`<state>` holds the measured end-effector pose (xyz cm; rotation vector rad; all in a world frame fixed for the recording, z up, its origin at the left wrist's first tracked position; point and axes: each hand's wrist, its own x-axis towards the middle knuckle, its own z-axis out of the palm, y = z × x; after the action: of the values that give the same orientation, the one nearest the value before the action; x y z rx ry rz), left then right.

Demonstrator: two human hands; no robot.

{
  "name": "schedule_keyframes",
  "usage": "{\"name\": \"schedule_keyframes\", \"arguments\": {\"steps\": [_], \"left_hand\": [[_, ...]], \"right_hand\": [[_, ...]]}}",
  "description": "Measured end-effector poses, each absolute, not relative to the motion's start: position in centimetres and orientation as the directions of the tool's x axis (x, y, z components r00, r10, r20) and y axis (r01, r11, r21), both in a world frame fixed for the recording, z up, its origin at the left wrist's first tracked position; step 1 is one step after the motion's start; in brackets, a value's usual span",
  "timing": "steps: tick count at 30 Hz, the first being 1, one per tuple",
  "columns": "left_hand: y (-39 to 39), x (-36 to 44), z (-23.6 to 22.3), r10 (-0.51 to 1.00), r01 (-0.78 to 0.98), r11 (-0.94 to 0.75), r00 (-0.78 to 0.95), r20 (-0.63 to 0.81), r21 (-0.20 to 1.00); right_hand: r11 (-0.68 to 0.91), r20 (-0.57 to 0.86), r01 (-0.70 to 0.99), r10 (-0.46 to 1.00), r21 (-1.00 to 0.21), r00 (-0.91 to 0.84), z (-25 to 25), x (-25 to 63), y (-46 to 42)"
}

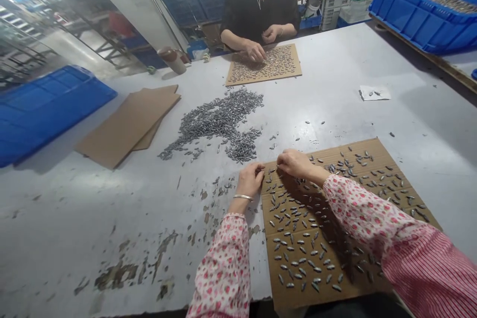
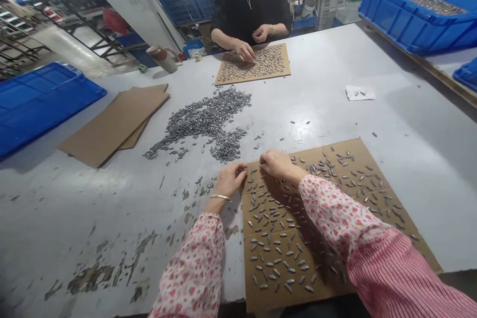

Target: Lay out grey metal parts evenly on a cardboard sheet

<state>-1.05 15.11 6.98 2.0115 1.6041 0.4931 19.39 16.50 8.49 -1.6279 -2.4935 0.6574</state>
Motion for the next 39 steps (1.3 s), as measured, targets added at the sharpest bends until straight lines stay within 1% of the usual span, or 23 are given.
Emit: {"name": "schedule_keyframes", "arguments": {"steps": [3, 6, 8, 11, 14, 16, 19, 21, 23, 25, 27, 29, 33, 36, 39], "left_hand": [[14.7, -0.7, 7.9, 0.973, 0.805, -0.150, 0.222, -0.058, 0.574], [14.6, 0.1, 8.2, 0.963, 0.818, -0.172, 0.256, -0.080, 0.548], [14.8, 0.4, 8.0, 0.958, 0.836, -0.191, 0.272, -0.086, 0.515], [15.0, 0.7, 7.4, 0.955, 0.864, -0.214, 0.284, -0.089, 0.455], [15.0, 0.7, 6.8, 0.958, 0.874, -0.227, 0.279, -0.062, 0.431], [14.9, 0.6, 6.5, 0.963, 0.870, -0.224, 0.267, -0.038, 0.440], [14.6, 0.2, 6.4, 0.967, 0.841, -0.228, 0.254, 0.014, 0.491], [14.2, -0.2, 6.7, 0.961, 0.815, -0.255, 0.275, 0.041, 0.520], [13.9, -0.5, 7.2, 0.943, 0.800, -0.297, 0.331, 0.029, 0.521], [13.6, -0.7, 8.0, 0.917, 0.802, -0.336, 0.398, -0.023, 0.493], [13.6, -0.6, 8.6, 0.897, 0.821, -0.357, 0.434, -0.082, 0.446], [13.7, -0.4, 9.0, 0.889, 0.842, -0.363, 0.441, -0.123, 0.399], [14.0, 0.0, 8.9, 0.894, 0.866, -0.357, 0.426, -0.143, 0.350], [13.9, 0.0, 8.2, 0.902, 0.856, -0.353, 0.419, -0.107, 0.377], [13.8, -0.7, 7.1, 0.918, 0.821, -0.327, 0.393, -0.047, 0.469]], "right_hand": [[0.402, -0.122, 0.831, 0.870, -0.384, -0.477, 8.2, 18.1, 16.5], [0.456, -0.114, 0.833, 0.853, -0.312, -0.510, 8.5, 17.2, 16.2], [0.492, -0.117, 0.827, 0.836, -0.271, -0.536, 8.8, 17.1, 16.0], [0.510, -0.151, 0.823, 0.819, -0.250, -0.554, 9.0, 17.3, 16.1], [0.470, -0.196, 0.848, 0.833, -0.244, -0.518, 8.8, 17.3, 16.5], [0.438, -0.206, 0.863, 0.848, -0.251, -0.489, 8.8, 17.3, 16.7], [0.382, -0.192, 0.871, 0.872, -0.310, -0.451, 9.4, 17.8, 16.9], [0.314, -0.185, 0.877, 0.898, -0.363, -0.398, 9.9, 18.5, 17.1], [0.236, -0.188, 0.889, 0.925, -0.392, -0.329, 10.1, 19.4, 17.3], [0.196, -0.196, 0.896, 0.936, -0.400, -0.292, 9.9, 20.1, 17.5], [0.210, -0.203, 0.893, 0.929, -0.397, -0.309, 9.3, 20.4, 17.7], [0.259, -0.198, 0.885, 0.914, -0.387, -0.354, 8.8, 20.3, 17.8], [0.353, -0.156, 0.874, 0.894, -0.333, -0.421, 8.4, 19.1, 17.3], [0.385, -0.145, 0.870, 0.885, -0.307, -0.443, 8.8, 18.4, 17.0], [0.369, -0.164, 0.869, 0.884, -0.330, -0.437, 9.5, 18.5, 16.9]]}}
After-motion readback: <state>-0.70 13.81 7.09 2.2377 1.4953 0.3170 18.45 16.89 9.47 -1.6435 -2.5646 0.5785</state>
